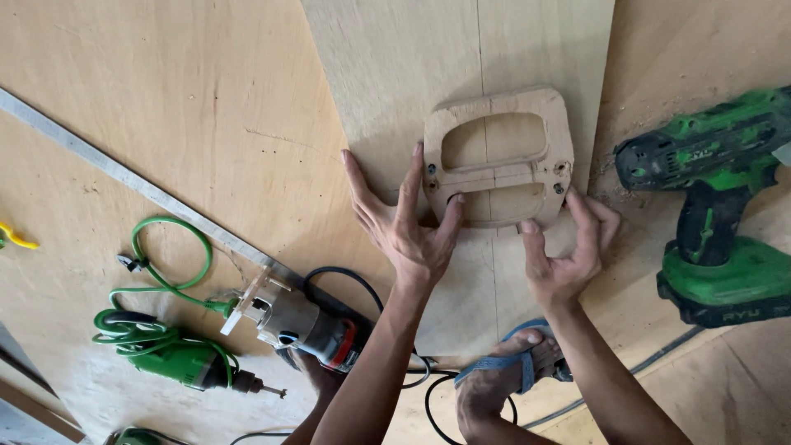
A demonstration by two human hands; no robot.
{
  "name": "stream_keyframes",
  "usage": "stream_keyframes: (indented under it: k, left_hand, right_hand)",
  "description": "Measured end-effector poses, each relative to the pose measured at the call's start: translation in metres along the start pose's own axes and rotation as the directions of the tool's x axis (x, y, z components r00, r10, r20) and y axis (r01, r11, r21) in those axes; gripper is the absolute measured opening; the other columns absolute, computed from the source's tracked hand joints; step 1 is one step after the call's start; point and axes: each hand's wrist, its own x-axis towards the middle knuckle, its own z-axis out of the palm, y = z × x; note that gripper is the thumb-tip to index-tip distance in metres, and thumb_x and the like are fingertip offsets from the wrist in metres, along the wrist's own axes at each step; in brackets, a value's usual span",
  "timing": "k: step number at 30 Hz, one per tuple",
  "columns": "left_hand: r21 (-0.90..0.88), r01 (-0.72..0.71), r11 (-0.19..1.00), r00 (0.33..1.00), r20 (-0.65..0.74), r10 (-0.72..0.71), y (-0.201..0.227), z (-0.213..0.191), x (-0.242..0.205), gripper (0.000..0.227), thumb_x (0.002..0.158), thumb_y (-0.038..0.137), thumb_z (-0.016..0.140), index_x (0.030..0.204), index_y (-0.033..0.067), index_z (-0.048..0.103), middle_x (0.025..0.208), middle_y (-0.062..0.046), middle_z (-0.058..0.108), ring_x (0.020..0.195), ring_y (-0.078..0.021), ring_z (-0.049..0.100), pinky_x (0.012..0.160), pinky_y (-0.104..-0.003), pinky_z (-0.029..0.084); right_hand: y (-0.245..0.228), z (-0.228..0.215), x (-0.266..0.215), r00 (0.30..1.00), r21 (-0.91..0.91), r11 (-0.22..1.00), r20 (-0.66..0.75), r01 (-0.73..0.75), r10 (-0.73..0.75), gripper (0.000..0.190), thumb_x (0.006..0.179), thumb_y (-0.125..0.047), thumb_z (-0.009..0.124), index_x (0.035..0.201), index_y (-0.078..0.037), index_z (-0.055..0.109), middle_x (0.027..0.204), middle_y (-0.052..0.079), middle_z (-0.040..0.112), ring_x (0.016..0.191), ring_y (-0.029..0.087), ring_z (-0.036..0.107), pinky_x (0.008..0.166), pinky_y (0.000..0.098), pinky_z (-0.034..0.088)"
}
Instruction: The person uses a handheld router to shape a small wooden piece, then places it on a larger wooden board. They use a cordless drill to drive screws into the board, securing the small piece in place. The person adjusts the position of the wooden piece and continues drilling.
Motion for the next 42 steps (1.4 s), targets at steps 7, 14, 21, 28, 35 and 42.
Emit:
stream_keyframes:
  k: [7,14,21,28,35,42]
  left_hand:
    - [-0.012,-0.042,0.999,0.992,-0.117,0.040,-0.006,0.009,0.000,0.073,0.080,0.040,0.084,0.147,0.0310,0.059,0.170,-0.028,0.014,0.158,-0.0496,0.027,0.127,-0.058,0.029]
    - [-0.029,-0.067,0.997,0.975,-0.212,0.059,-0.007,0.014,0.000,0.065,0.082,0.046,0.083,0.144,0.0334,0.064,0.168,-0.028,0.022,0.153,-0.0501,0.033,0.122,-0.057,0.030]
    - [-0.039,-0.055,0.998,0.976,-0.213,0.046,-0.008,0.014,-0.001,0.064,0.086,0.047,0.081,0.146,0.0338,0.061,0.168,-0.027,0.023,0.153,-0.0506,0.033,0.122,-0.058,0.031]
    - [-0.050,-0.039,0.998,0.981,-0.190,0.029,-0.010,0.013,-0.002,0.066,0.085,0.049,0.081,0.146,0.0355,0.061,0.169,-0.028,0.021,0.154,-0.0502,0.034,0.122,-0.056,0.032]
    - [-0.046,-0.043,0.998,0.985,-0.171,0.034,-0.011,0.011,-0.002,0.065,0.087,0.053,0.079,0.147,0.0372,0.060,0.170,-0.027,0.018,0.154,-0.0480,0.036,0.121,-0.052,0.034]
    - [-0.041,-0.083,0.996,0.982,-0.172,0.075,-0.015,0.015,-0.003,0.065,0.083,0.047,0.084,0.144,0.0309,0.065,0.167,-0.030,0.021,0.151,-0.0530,0.035,0.121,-0.055,0.034]
  right_hand:
    - [0.013,0.004,-0.003,0.997,0.033,0.998,-0.050,0.053,-0.051,0.048,0.097,-0.016,0.076,0.138,0.004,0.060,0.122,0.018,0.054,0.117,0.034,0.053,0.101,0.0454,0.044]
    - [0.037,0.008,-0.012,0.986,0.016,0.991,-0.104,0.130,-0.128,0.051,0.098,-0.028,0.078,0.139,0.000,0.067,0.118,0.017,0.057,0.119,0.032,0.058,0.101,0.0463,0.042]
    - [0.032,0.005,-0.009,0.987,0.035,0.990,-0.086,0.139,-0.136,0.050,0.099,-0.027,0.078,0.139,0.002,0.067,0.122,0.019,0.058,0.121,0.035,0.060,0.101,0.0487,0.044]
    - [0.032,0.004,-0.009,0.988,0.049,0.989,-0.070,0.138,-0.134,0.051,0.099,-0.025,0.078,0.139,0.004,0.067,0.124,0.020,0.057,0.118,0.036,0.061,0.101,0.0506,0.046]
    - [0.032,0.005,-0.009,0.988,0.053,0.990,-0.080,0.134,-0.130,0.052,0.098,-0.027,0.079,0.139,0.004,0.066,0.124,0.020,0.056,0.122,0.038,0.061,0.101,0.0513,0.046]
    - [0.025,0.004,-0.006,0.987,0.069,0.993,-0.134,0.096,-0.086,0.048,0.094,-0.025,0.081,0.133,0.001,0.069,0.120,0.020,0.059,0.111,0.036,0.064,0.099,0.0481,0.051]
